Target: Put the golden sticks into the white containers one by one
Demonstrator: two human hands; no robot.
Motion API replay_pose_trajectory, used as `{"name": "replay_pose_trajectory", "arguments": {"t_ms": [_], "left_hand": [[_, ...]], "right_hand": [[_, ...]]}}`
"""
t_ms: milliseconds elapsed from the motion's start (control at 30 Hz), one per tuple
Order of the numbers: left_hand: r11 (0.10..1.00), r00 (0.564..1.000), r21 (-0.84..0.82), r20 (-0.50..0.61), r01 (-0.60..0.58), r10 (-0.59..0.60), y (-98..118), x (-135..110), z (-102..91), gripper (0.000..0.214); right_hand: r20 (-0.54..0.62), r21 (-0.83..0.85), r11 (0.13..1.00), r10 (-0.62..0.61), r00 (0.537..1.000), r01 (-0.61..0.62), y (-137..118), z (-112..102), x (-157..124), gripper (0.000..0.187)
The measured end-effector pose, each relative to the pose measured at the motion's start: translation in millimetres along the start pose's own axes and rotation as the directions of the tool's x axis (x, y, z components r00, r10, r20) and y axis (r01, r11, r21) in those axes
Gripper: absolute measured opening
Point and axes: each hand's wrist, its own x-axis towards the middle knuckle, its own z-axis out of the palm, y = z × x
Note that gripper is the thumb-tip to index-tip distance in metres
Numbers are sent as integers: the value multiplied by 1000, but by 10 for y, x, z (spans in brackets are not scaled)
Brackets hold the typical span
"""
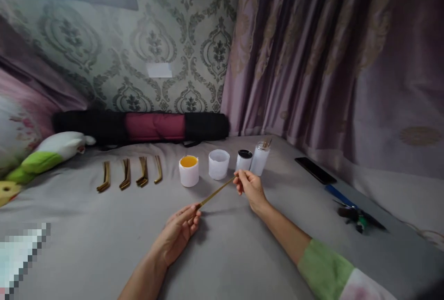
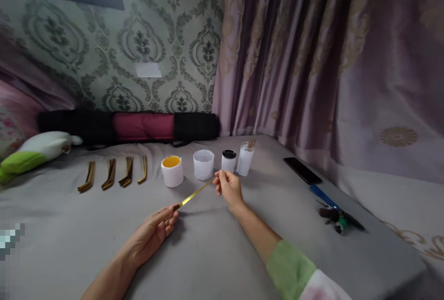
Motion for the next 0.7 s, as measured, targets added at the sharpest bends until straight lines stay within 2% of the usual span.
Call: {"name": "replay_pose_trajectory", "arguments": {"t_ms": [133,267,467,700], "left_hand": [[1000,1000,-2,3,2,-2,-3,-1,5,26],[1000,999,-4,-40,21,-21,1,0,13,28],[999,996,-31,-90,8,-11,-15,12,-16,27],[993,989,-114,-149,-37,19,-43,9,-19,26]], "right_hand": [[-7,-12,1000,5,1000,-5,-47,-24,18,33],[-16,-23,1000,-1,1000,0,-100,-142,61,33],[-35,-79,997,3,999,-5,-286,-478,144,33],[-89,-178,984,-45,995,29,-724,-929,310,32]]}}
